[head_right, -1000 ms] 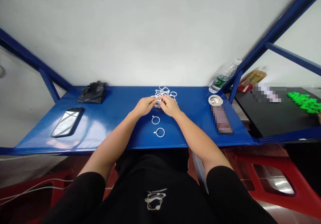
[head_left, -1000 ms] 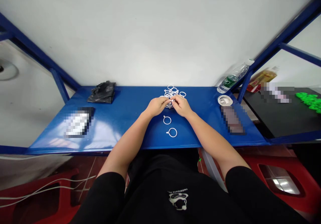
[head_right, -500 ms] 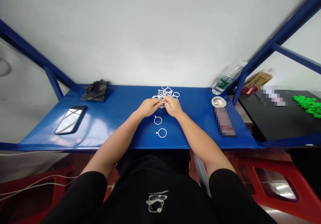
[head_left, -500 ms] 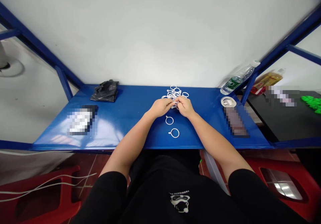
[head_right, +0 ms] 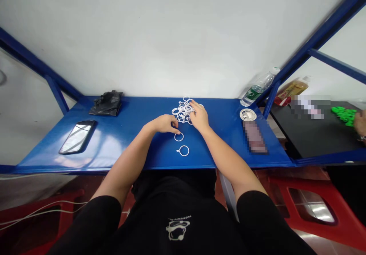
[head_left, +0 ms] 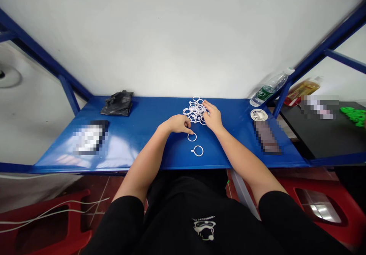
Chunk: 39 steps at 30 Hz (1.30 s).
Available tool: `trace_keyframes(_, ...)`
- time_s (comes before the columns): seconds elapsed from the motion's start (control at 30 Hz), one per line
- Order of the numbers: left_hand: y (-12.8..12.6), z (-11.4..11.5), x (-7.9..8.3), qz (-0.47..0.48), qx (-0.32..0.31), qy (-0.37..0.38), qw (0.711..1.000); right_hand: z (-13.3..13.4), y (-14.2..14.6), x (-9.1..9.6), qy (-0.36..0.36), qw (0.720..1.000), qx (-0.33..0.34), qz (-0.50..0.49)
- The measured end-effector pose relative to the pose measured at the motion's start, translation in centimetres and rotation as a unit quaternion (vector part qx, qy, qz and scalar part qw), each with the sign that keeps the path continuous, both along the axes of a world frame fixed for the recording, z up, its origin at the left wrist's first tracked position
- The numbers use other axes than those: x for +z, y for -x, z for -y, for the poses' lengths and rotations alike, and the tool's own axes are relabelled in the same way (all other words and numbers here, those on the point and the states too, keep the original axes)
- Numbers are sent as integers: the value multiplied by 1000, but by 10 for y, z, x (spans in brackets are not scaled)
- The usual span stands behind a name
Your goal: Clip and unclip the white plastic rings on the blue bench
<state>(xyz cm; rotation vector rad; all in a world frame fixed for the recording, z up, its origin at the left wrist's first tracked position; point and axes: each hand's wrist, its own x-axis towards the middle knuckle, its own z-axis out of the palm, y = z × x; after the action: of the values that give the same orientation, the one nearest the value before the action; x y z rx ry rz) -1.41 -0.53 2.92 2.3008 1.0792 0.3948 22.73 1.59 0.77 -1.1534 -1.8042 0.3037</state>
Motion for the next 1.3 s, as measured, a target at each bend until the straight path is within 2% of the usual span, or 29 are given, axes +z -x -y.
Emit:
trace_keyframes(0.07, 0, 0, 0, -14, -19, 5, 1000, -3, 1, -3, 17, 1000, 10, 12)
trace_keyframes(0.17, -2, 0, -1, -25, -1, -16, 1000, -3, 2, -2, 8, 1000, 6, 2)
trace_keyframes(0.37, -11, 4, 1, -5, 82, -142, 986, 9, 5, 8, -3, 999, 45, -3)
trace_keyframes(0.53, -13, 8, 7, 32, 129, -170, 976, 19, 9, 11, 63, 987, 146, 11)
trace_keyframes(0.7, -15, 10, 6, 84, 129, -214, 965, 18, 10, 6, 134, 977, 161, -28)
trace_keyframes(0.87, -16, 13, 7, 111, 105, -210, 966, 17, 13, 3, 139, 976, 158, -49)
trace_keyframes(1.1, -14, 13, 8, 106, 85, -204, 970, 20, 15, 5, 121, 980, 158, -13)
trace_keyframes(1.3, -16, 10, 4, 99, 106, -183, 972, 19, 15, 4, 109, 981, 163, 2)
